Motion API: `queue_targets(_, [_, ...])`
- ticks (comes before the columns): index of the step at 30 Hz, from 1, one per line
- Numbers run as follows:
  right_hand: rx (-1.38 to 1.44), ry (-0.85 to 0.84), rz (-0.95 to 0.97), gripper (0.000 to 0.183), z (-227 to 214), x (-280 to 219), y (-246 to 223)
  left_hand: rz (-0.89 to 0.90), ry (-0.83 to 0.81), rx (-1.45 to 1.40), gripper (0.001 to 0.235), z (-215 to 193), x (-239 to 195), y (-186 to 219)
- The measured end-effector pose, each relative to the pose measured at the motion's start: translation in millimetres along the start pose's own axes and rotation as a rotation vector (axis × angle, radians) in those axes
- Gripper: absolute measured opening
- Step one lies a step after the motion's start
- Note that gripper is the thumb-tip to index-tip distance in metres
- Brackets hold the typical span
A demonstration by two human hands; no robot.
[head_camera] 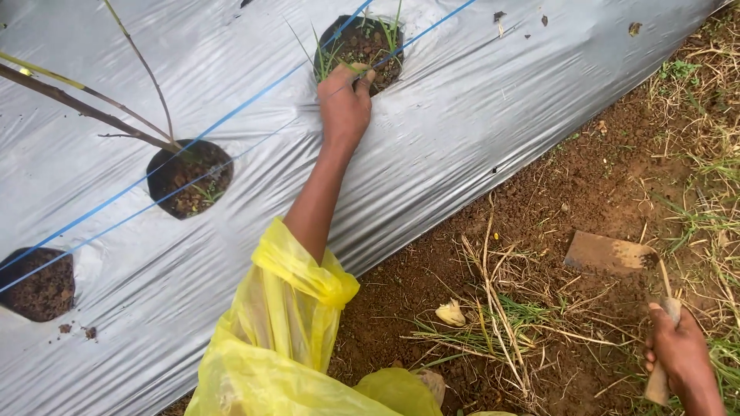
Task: Using a hand hoe to clear weeds and grass from the soil between rows of plastic mulch in an agricultural field.
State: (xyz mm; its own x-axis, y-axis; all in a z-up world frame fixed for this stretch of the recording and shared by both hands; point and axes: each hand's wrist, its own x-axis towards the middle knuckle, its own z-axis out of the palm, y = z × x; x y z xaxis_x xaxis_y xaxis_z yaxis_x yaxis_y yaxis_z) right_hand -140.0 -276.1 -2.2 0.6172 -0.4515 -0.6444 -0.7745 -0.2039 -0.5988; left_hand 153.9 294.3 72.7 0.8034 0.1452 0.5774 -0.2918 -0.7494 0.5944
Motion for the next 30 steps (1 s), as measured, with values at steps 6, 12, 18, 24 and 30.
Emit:
queue_targets(6, [-0.002, 0.004, -0.008, 0.028, -1.0, -1.0, 1.4, -0.044, 0.157, -0.179, 0.009, -11.1, -0.2, 33.8])
queue_targets(12, [-0.002, 0.005, 0.005, 0.03, -0.5, -5.5, -3.0, -0.041, 0.06, -0.343, 0.011, -18.1, -30.7, 115.9])
queue_targets(18, [0.006, 0.003, -0.007, 0.03, -2.0, -0.4, 4.3, -0.071, -0.976, -0.27, 0.016, -32.5, -79.5, 188.2])
queue_targets(24, [0.019, -0.007, -0.023, 0.034, -3.1, 1.7, 6.0, 0.1, -1.039, -0.142, 0.036, -16.1, -68.2, 141.6])
queue_targets(30, [0.014, -0.004, -0.001, 0.031, -1.9, -1.7, 2.8, -0.211, -0.191, 0.374, 0.042, 17.5, 1.4, 47.4])
